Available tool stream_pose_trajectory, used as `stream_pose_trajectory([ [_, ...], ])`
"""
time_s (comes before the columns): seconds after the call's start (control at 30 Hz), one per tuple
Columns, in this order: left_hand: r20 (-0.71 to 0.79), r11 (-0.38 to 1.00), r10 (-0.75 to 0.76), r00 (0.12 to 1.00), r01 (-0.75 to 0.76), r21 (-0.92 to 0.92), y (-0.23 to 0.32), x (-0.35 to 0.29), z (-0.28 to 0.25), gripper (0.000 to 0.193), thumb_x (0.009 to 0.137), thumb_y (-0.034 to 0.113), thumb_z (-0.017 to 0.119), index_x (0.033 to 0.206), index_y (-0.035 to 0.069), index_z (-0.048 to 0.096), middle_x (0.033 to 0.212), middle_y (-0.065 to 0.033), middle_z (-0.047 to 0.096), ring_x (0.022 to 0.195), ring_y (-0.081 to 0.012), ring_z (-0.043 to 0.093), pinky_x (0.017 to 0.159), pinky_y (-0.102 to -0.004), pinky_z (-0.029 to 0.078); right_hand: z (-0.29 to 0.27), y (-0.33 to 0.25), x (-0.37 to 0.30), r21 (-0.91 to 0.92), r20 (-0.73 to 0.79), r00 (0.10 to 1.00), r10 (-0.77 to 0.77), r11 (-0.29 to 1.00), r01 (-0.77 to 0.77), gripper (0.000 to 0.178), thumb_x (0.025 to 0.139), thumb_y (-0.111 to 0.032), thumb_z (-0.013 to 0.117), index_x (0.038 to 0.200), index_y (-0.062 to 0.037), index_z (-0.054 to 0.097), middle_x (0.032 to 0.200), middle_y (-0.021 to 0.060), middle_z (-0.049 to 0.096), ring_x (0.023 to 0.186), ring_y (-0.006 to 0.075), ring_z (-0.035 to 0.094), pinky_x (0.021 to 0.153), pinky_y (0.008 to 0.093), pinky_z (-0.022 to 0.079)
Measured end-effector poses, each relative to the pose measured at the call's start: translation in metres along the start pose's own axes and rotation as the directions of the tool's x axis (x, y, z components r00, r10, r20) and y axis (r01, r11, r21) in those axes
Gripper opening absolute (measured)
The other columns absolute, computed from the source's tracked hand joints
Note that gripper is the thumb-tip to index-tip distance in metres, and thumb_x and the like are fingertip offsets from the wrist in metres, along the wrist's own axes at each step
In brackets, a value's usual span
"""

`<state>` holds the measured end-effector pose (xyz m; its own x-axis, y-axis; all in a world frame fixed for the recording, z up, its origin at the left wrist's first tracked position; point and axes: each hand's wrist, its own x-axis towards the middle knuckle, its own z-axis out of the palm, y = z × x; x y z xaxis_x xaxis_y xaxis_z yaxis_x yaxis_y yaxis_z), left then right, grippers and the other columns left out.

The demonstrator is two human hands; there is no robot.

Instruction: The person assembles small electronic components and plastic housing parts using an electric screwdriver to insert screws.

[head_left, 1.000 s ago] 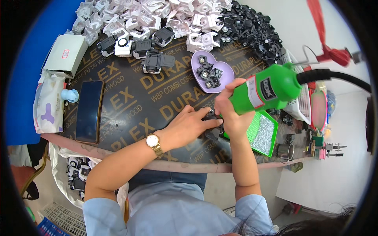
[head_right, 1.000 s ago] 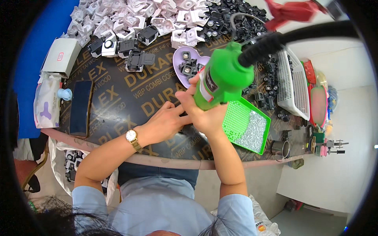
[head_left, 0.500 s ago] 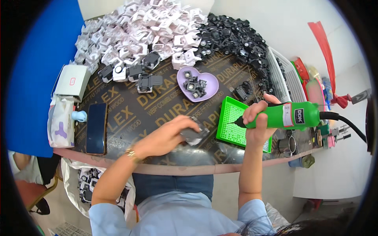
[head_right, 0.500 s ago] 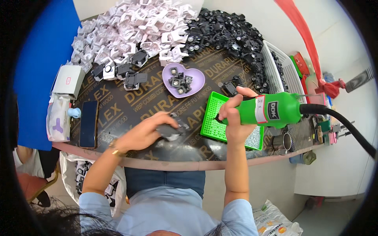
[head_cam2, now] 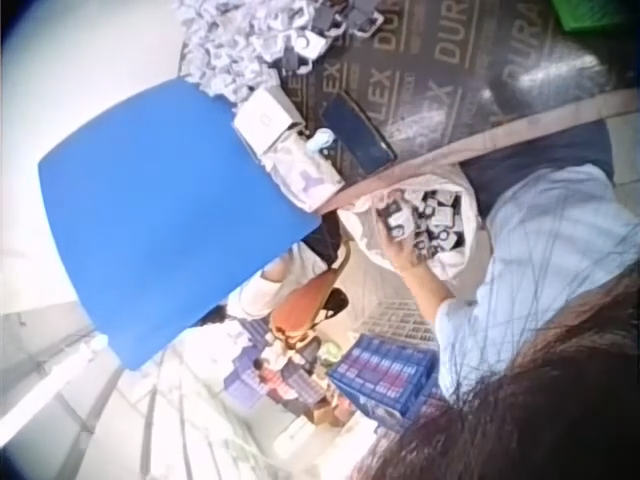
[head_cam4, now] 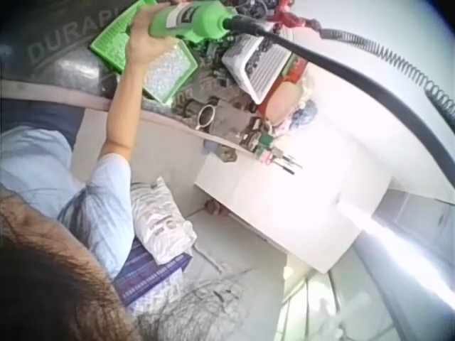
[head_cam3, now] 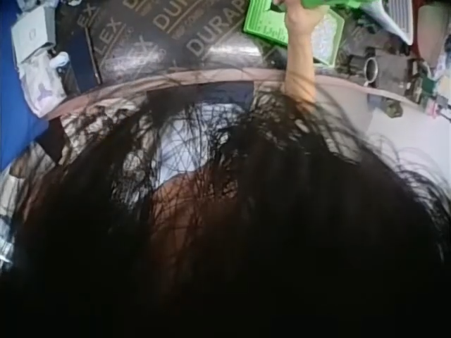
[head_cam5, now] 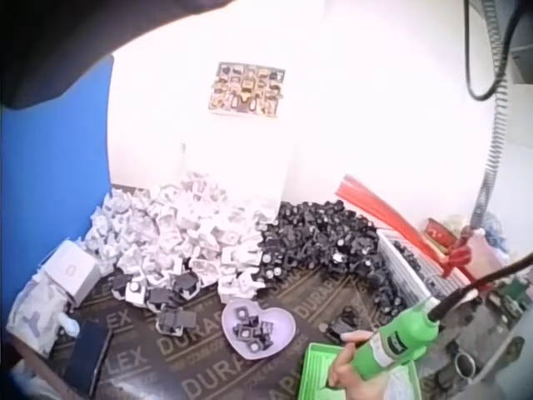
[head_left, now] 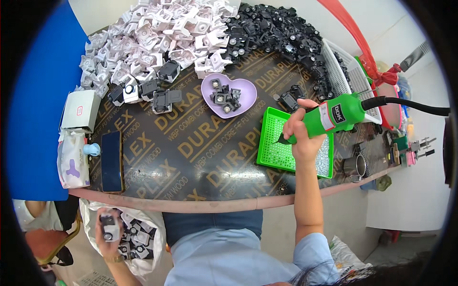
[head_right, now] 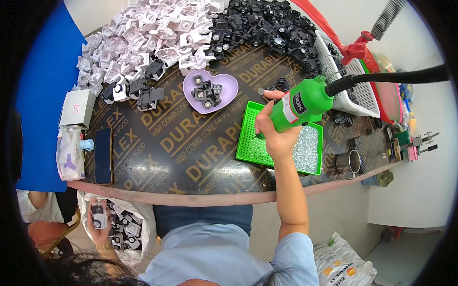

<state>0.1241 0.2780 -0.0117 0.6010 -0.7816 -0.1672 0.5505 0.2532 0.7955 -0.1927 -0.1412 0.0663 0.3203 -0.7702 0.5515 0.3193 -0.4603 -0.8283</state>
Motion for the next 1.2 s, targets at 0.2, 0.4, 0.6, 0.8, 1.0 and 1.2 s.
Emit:
stream_pose_trajectory([
  [0.2, -0.311, 0.902, 0.074, 0.948, 0.069, 0.426, 0.034, -0.045, -0.052, 0.031, 0.084, 0.012, 0.057, 0.113, 0.003, 0.051, 0.103, -0.0088, 0.054, 0.091, -0.0145, 0.052, 0.081, -0.0257, 0.042, 0.000, 0.005, -0.003, -0.013, 0.062, 0.998, 0.008, 1.000, -0.007, 0.046, 0.083, -0.017, 0.065, 0.118, 0.0042, 0.042, 0.063, 0.0029, 0.045, 0.050, 0.0103, 0.044, 0.045, 0.0241, 0.038],
  [0.4, -0.295, 0.090, 0.242, 0.924, 0.281, 0.955, 0.035, -0.049, -0.062, 0.028, 0.073, 0.002, 0.057, 0.101, 0.000, 0.057, 0.087, -0.0102, 0.056, 0.080, -0.0175, 0.053, 0.070, -0.0300, 0.044, 0.000, 0.006, -0.002, 0.049, 0.042, 0.999, 0.034, 0.998, -0.036, 0.044, 0.074, -0.001, 0.069, 0.113, 0.0028, 0.050, 0.067, 0.0037, 0.054, 0.053, 0.0085, 0.050, 0.046, 0.0211, 0.041],
  [0.6, -0.283, -0.297, 0.137, 0.949, 0.312, 0.903, 0.028, -0.042, -0.038, 0.073, 0.073, 0.021, 0.068, 0.137, 0.009, 0.034, 0.115, -0.0211, 0.045, 0.104, -0.0377, 0.046, 0.090, -0.0408, 0.040, 0.003, 0.005, -0.002, 0.029, 0.019, 0.998, 0.064, 0.997, -0.065, 0.036, 0.075, 0.000, 0.067, 0.106, 0.0010, 0.051, 0.069, 0.0043, 0.055, 0.054, 0.0091, 0.050, 0.048, 0.0217, 0.041],
  [0.8, -0.186, -0.262, -0.002, 0.983, 0.179, 0.948, 0.036, -0.021, 0.010, 0.053, 0.079, 0.027, 0.065, 0.121, 0.000, 0.049, 0.112, -0.0217, 0.055, 0.105, -0.0354, 0.051, 0.089, -0.0410, 0.041, -0.002, 0.007, -0.004, -0.009, -0.009, 1.000, -0.030, 1.000, 0.030, 0.043, 0.079, -0.014, 0.070, 0.111, 0.0023, 0.047, 0.065, 0.0035, 0.052, 0.053, 0.0090, 0.048, 0.049, 0.0212, 0.038],
  [1.0, 0.158, 0.020, 0.062, 0.985, -0.160, 0.987, 0.055, 0.055, 0.136, 0.019, 0.081, 0.011, 0.064, 0.095, 0.000, 0.059, 0.081, -0.0107, 0.060, 0.068, -0.0209, 0.058, 0.062, -0.0297, 0.046, 0.004, -0.015, -0.002, -0.055, -0.022, 0.996, -0.087, 0.995, 0.085, 0.059, 0.083, -0.036, 0.066, 0.117, 0.0033, 0.040, 0.061, 0.0027, 0.044, 0.049, 0.0105, 0.041, 0.044, 0.0228, 0.035],
  [1.2, 0.591, -0.258, 0.289, 0.753, -0.533, 0.806, -0.017, 0.188, 0.192, 0.036, 0.076, 0.020, 0.071, 0.098, 0.001, 0.050, 0.096, -0.0154, 0.050, 0.080, -0.0321, 0.055, 0.068, -0.0379, 0.047, -0.002, -0.021, -0.005, 0.025, -0.045, 0.987, -0.153, 0.988, 0.154, 0.056, 0.082, -0.031, 0.068, 0.118, 0.0031, 0.042, 0.059, 0.0037, 0.048, 0.046, 0.0108, 0.044, 0.042, 0.0226, 0.036],
])
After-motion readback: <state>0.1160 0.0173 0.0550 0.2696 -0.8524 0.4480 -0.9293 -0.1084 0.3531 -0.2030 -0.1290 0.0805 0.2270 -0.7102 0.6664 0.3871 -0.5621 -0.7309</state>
